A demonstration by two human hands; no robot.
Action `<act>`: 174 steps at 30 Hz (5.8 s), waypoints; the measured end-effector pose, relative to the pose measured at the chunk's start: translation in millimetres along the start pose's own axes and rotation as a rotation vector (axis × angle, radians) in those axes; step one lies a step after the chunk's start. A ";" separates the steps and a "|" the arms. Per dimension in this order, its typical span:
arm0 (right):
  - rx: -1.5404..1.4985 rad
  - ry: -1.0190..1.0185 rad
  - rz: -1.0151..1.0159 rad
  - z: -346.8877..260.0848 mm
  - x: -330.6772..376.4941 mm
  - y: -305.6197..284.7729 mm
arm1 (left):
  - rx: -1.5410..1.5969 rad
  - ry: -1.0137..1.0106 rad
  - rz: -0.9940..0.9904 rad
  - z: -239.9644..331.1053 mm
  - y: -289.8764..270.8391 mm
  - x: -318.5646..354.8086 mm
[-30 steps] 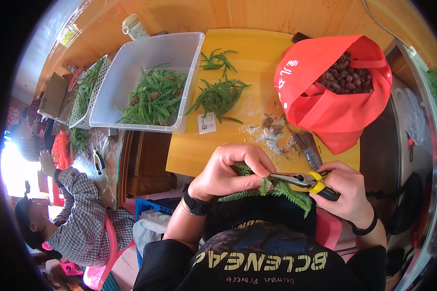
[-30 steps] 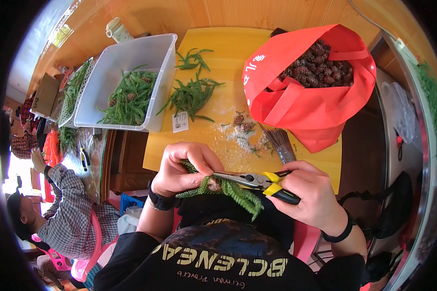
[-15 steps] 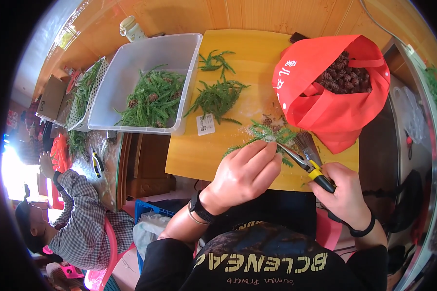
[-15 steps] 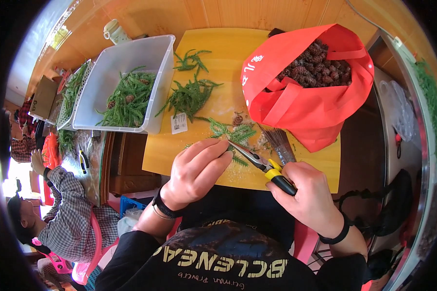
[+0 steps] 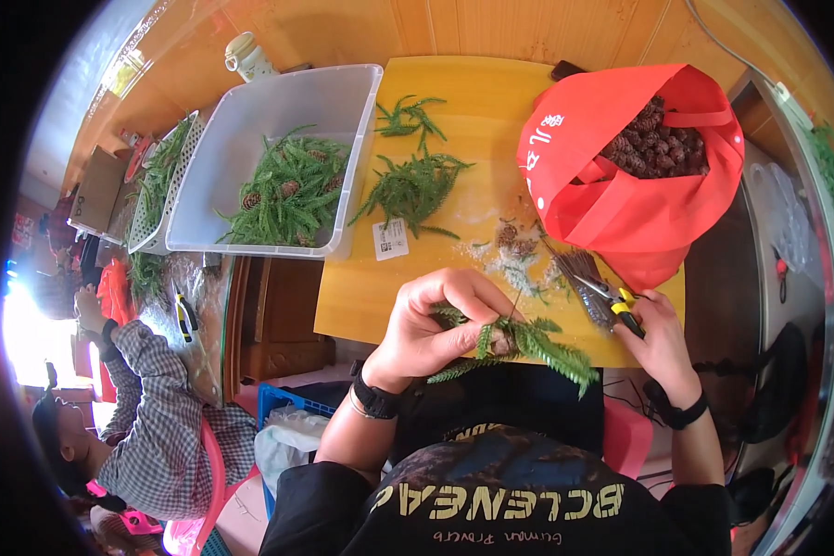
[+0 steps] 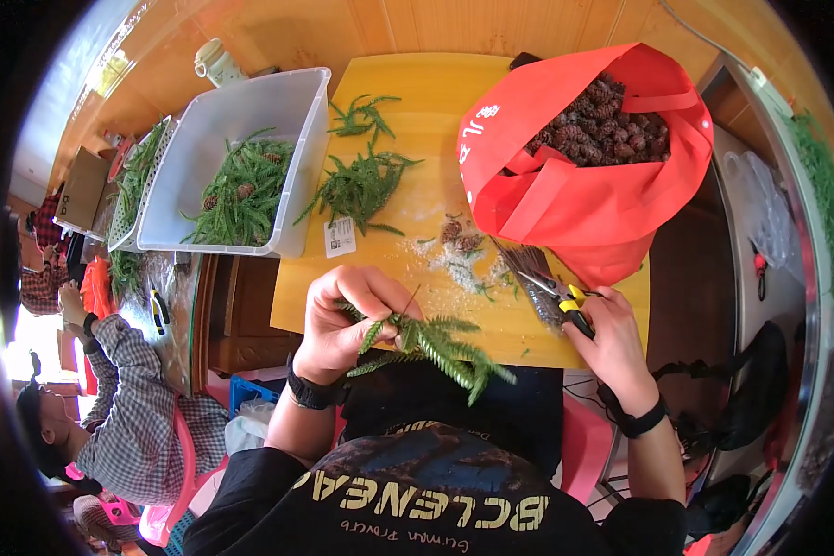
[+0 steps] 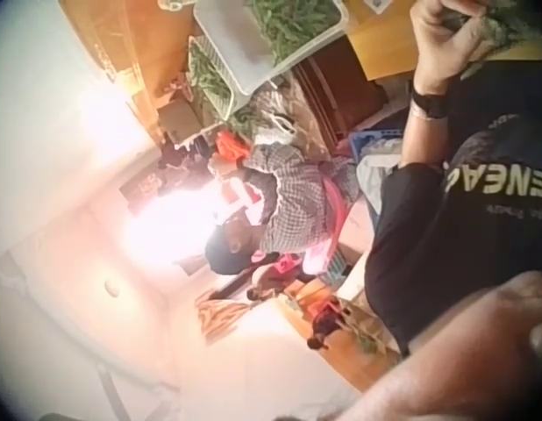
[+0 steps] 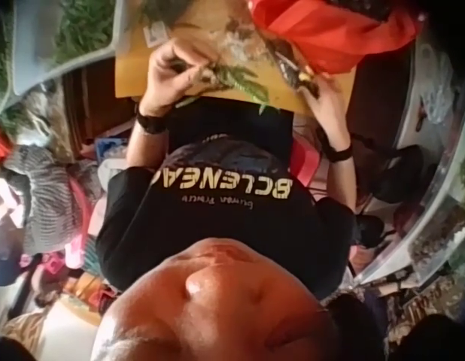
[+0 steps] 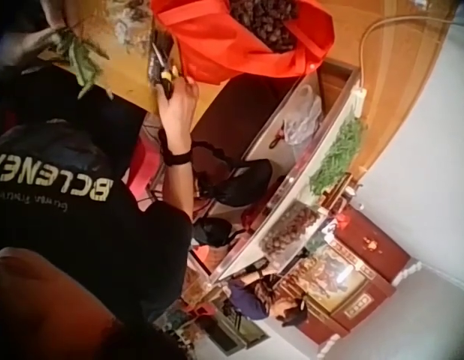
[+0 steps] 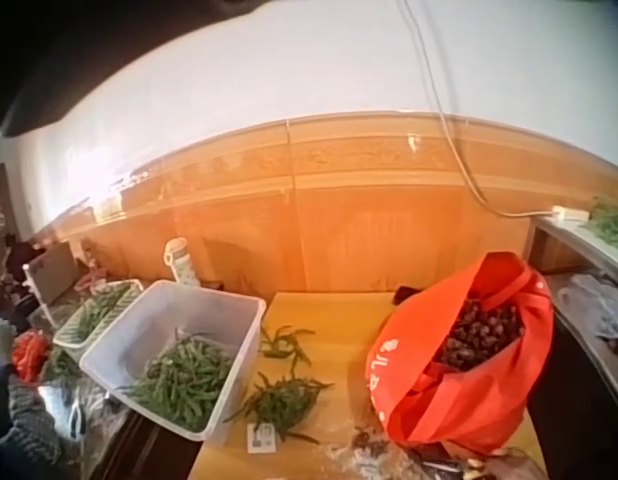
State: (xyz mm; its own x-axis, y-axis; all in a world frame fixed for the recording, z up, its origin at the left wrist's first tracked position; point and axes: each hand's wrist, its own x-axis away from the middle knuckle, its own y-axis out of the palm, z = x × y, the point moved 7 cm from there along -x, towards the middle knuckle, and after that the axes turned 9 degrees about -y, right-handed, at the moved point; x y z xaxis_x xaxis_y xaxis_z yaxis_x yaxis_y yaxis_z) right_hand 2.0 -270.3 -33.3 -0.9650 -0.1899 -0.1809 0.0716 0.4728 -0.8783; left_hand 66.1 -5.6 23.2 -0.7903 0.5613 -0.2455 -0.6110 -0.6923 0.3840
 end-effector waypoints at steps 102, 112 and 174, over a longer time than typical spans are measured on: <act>-0.127 -0.813 -0.042 -156.5 -46.9 -68.9 | 0.006 -0.393 -0.119 -28.6 38.9 4.2; -0.106 -0.719 0.050 -153.5 -51.8 -66.5 | -0.358 -0.191 -0.180 -9.0 48.4 1.7; 0.057 -0.851 0.113 -163.6 -42.4 -75.9 | -0.272 -0.238 -0.160 -13.0 46.5 7.3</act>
State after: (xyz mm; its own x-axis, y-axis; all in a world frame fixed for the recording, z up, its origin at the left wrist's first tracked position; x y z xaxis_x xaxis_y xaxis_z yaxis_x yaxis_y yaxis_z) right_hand -3.8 -157.3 113.4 -0.4350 -0.7356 -0.5193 0.1908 0.4883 -0.8515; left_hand 31.4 -39.6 27.7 -0.6713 0.7389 -0.0574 -0.7403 -0.6648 0.0998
